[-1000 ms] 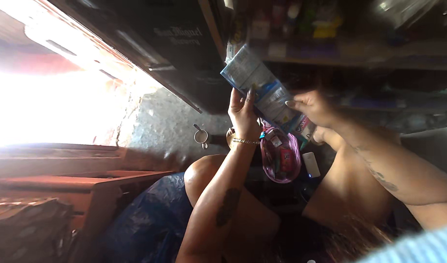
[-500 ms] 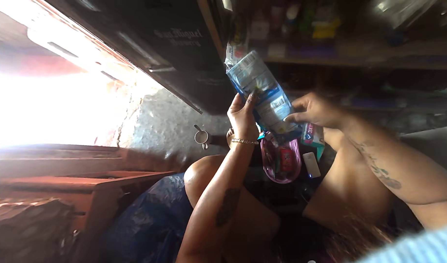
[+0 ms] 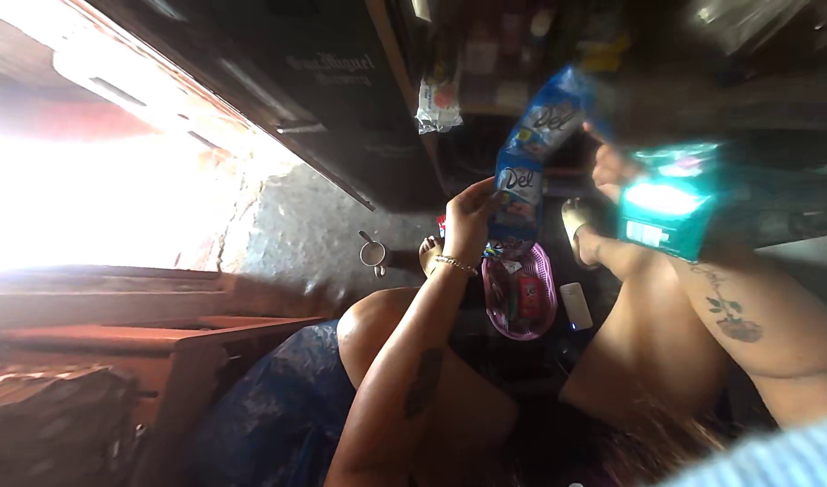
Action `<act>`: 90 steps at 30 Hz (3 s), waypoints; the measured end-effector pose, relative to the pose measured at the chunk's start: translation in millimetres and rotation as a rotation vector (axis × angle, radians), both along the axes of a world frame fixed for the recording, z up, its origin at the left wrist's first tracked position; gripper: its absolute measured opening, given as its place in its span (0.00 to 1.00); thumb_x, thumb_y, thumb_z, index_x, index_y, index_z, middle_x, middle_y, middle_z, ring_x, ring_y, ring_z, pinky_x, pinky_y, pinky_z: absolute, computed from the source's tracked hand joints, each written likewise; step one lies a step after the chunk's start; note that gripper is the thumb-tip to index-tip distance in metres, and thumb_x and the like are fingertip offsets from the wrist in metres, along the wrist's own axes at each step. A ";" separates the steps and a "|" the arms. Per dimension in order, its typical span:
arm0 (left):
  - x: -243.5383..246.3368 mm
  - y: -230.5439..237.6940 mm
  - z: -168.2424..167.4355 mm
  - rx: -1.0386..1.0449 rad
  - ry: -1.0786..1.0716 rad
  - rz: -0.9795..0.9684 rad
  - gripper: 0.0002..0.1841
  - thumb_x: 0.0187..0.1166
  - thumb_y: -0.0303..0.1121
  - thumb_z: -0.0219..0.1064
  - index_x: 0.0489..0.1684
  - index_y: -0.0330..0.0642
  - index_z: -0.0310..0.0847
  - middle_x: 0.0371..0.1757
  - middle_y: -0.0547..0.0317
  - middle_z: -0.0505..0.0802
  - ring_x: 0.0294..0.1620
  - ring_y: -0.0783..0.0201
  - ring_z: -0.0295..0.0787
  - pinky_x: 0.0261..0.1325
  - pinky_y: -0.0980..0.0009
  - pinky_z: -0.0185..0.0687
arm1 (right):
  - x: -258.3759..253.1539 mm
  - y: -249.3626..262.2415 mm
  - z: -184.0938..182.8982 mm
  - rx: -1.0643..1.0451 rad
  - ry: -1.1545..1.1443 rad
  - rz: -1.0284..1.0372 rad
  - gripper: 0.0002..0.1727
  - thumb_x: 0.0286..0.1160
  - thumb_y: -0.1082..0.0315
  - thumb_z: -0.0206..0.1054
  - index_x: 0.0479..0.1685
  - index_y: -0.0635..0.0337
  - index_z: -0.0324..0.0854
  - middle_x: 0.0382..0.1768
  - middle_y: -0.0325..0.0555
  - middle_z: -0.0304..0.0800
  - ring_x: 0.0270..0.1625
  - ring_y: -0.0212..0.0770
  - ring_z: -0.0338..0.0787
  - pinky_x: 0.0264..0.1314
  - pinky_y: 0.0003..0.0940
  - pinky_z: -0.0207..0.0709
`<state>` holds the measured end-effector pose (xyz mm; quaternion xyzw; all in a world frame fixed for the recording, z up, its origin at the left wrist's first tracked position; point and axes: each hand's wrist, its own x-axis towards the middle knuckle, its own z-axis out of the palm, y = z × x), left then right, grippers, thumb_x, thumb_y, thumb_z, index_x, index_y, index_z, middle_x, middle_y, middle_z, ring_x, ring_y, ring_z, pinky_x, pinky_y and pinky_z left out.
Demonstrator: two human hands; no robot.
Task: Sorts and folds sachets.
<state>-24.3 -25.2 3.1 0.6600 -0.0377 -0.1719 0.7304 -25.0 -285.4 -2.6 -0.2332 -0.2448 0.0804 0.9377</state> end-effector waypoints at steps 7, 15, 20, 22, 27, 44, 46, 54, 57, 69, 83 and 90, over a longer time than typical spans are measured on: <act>-0.3 -3.6 2.2 0.032 0.067 0.001 0.14 0.84 0.26 0.65 0.65 0.33 0.82 0.47 0.53 0.93 0.44 0.67 0.91 0.50 0.67 0.88 | -11.8 2.1 7.1 0.103 0.121 0.082 0.17 0.90 0.68 0.50 0.64 0.72 0.76 0.33 0.50 0.89 0.22 0.32 0.87 0.31 0.19 0.84; -0.6 -5.4 -0.6 0.027 0.074 -0.076 0.16 0.85 0.33 0.67 0.65 0.34 0.83 0.47 0.52 0.94 0.44 0.66 0.92 0.52 0.66 0.89 | -14.4 3.2 14.1 0.138 0.103 0.148 0.20 0.85 0.71 0.57 0.73 0.68 0.75 0.44 0.48 0.92 0.25 0.27 0.86 0.34 0.17 0.81; -2.6 -5.9 -1.5 -0.012 0.095 -0.126 0.14 0.84 0.28 0.65 0.64 0.35 0.81 0.45 0.53 0.93 0.41 0.66 0.92 0.49 0.67 0.90 | -9.1 -1.4 15.0 0.082 0.151 0.193 0.17 0.90 0.67 0.51 0.64 0.67 0.79 0.28 0.44 0.92 0.22 0.27 0.88 0.32 0.16 0.83; -3.6 -7.2 -1.2 -0.029 0.116 -0.140 0.13 0.85 0.25 0.62 0.64 0.35 0.77 0.46 0.53 0.91 0.42 0.66 0.90 0.49 0.66 0.88 | -3.5 -7.0 10.3 0.067 0.153 0.260 0.19 0.93 0.64 0.49 0.61 0.71 0.79 0.24 0.45 0.90 0.23 0.29 0.90 0.33 0.17 0.85; -7.6 -11.9 0.5 -0.031 0.107 -0.178 0.15 0.85 0.25 0.61 0.67 0.35 0.73 0.53 0.51 0.89 0.46 0.65 0.90 0.50 0.66 0.89 | -1.4 -3.3 5.4 0.014 0.148 0.234 0.20 0.93 0.62 0.49 0.61 0.70 0.79 0.27 0.46 0.91 0.23 0.31 0.91 0.33 0.20 0.86; -31.6 -30.9 10.4 0.266 -0.275 -0.560 0.31 0.73 0.36 0.77 0.76 0.34 0.78 0.65 0.41 0.85 0.60 0.57 0.86 0.65 0.61 0.83 | -7.7 65.5 16.6 -1.127 0.498 -1.045 0.22 0.84 0.65 0.66 0.70 0.69 0.73 0.55 0.51 0.85 0.49 0.32 0.87 0.54 0.28 0.83; -34.8 -33.6 11.3 0.241 -0.265 -0.509 0.17 0.76 0.29 0.74 0.60 0.30 0.86 0.55 0.44 0.90 0.52 0.62 0.89 0.61 0.65 0.85 | -7.3 73.3 16.0 -1.050 0.508 -1.022 0.21 0.84 0.65 0.65 0.69 0.68 0.72 0.52 0.50 0.84 0.43 0.31 0.86 0.46 0.27 0.82; -17.0 -10.6 3.4 -0.039 0.045 -0.221 0.08 0.87 0.25 0.59 0.55 0.33 0.82 0.44 0.60 0.93 0.44 0.73 0.90 0.54 0.70 0.88 | -11.4 61.7 44.1 -1.042 0.589 -0.577 0.18 0.92 0.55 0.55 0.61 0.57 0.82 0.39 0.35 0.87 0.36 0.25 0.84 0.38 0.22 0.78; -10.6 1.1 -0.7 -0.093 0.121 -0.167 0.10 0.88 0.26 0.57 0.59 0.35 0.79 0.46 0.59 0.92 0.46 0.69 0.91 0.54 0.67 0.89 | -16.5 53.1 39.9 -1.105 0.391 -0.379 0.13 0.85 0.68 0.62 0.61 0.61 0.84 0.48 0.38 0.91 0.48 0.28 0.88 0.55 0.26 0.82; -5.0 8.6 -2.8 -0.093 0.158 -0.080 0.17 0.94 0.38 0.50 0.56 0.38 0.84 0.42 0.58 0.92 0.41 0.66 0.91 0.47 0.65 0.90 | -23.2 57.5 33.2 -1.114 0.253 -0.427 0.18 0.60 0.86 0.76 0.51 0.67 0.82 0.39 0.44 0.91 0.39 0.30 0.92 0.44 0.25 0.89; -3.8 8.0 -3.6 -0.050 0.113 -0.112 0.14 0.91 0.34 0.56 0.63 0.41 0.83 0.48 0.56 0.93 0.46 0.64 0.92 0.51 0.62 0.90 | -22.8 57.1 32.0 -1.105 0.152 -0.598 0.19 0.61 0.84 0.75 0.53 0.66 0.82 0.42 0.41 0.92 0.44 0.27 0.91 0.51 0.23 0.87; -2.3 11.5 -4.8 0.040 0.017 -0.071 0.14 0.89 0.33 0.58 0.62 0.40 0.85 0.50 0.60 0.92 0.50 0.71 0.88 0.57 0.69 0.84 | -23.9 57.7 31.2 -1.111 0.151 -0.629 0.15 0.64 0.82 0.74 0.51 0.65 0.82 0.41 0.38 0.91 0.43 0.26 0.90 0.51 0.23 0.87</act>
